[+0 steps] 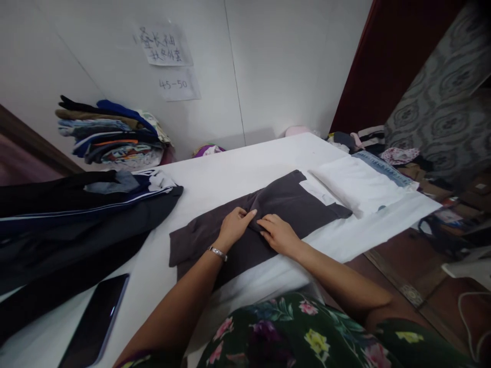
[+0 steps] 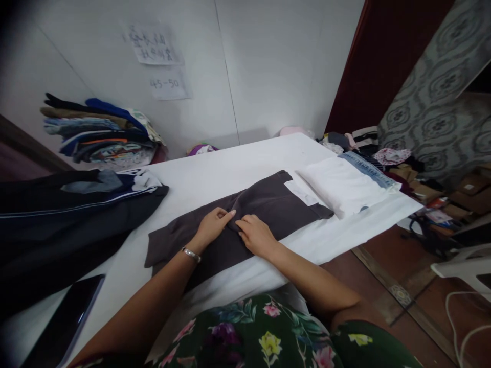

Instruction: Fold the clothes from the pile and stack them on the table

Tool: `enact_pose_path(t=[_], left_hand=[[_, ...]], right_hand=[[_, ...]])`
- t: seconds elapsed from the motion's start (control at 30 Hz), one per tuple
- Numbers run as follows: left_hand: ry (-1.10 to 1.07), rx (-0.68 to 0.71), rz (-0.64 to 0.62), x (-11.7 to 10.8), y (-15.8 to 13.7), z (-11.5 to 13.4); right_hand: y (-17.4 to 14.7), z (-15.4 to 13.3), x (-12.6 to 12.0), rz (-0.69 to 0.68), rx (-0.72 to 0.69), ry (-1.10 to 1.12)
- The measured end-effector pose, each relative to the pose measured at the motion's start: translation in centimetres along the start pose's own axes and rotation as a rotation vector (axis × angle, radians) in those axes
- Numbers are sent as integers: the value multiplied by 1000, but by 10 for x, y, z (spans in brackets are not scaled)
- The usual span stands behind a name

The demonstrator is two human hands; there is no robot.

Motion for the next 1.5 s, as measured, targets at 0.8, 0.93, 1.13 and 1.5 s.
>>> enact_pose_path(t=[0.8,0.93,1.13,1.5], left_hand=[[-310,-65,-92,6,22,-9],[-464,-107,-131,11,17,0],[-1241,-232,-409,27,6,35],[-1344,-394,-356,32,15,29]], right_hand=[[-4,35,-7,364,180,672],[-1,33,-25,424,118,663],[6,10,-43,385,-175,491],[5,-10,-25,112,-330,265]])
Point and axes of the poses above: each hand's wrist, its own y-axis towards the middle knuckle, its own x-axis out of the palm, z = x × y, the point moved 5 cm from there along y, towards the middle knuckle, and after that the axes turned 1 degree about -x, right-handed, at the moved point
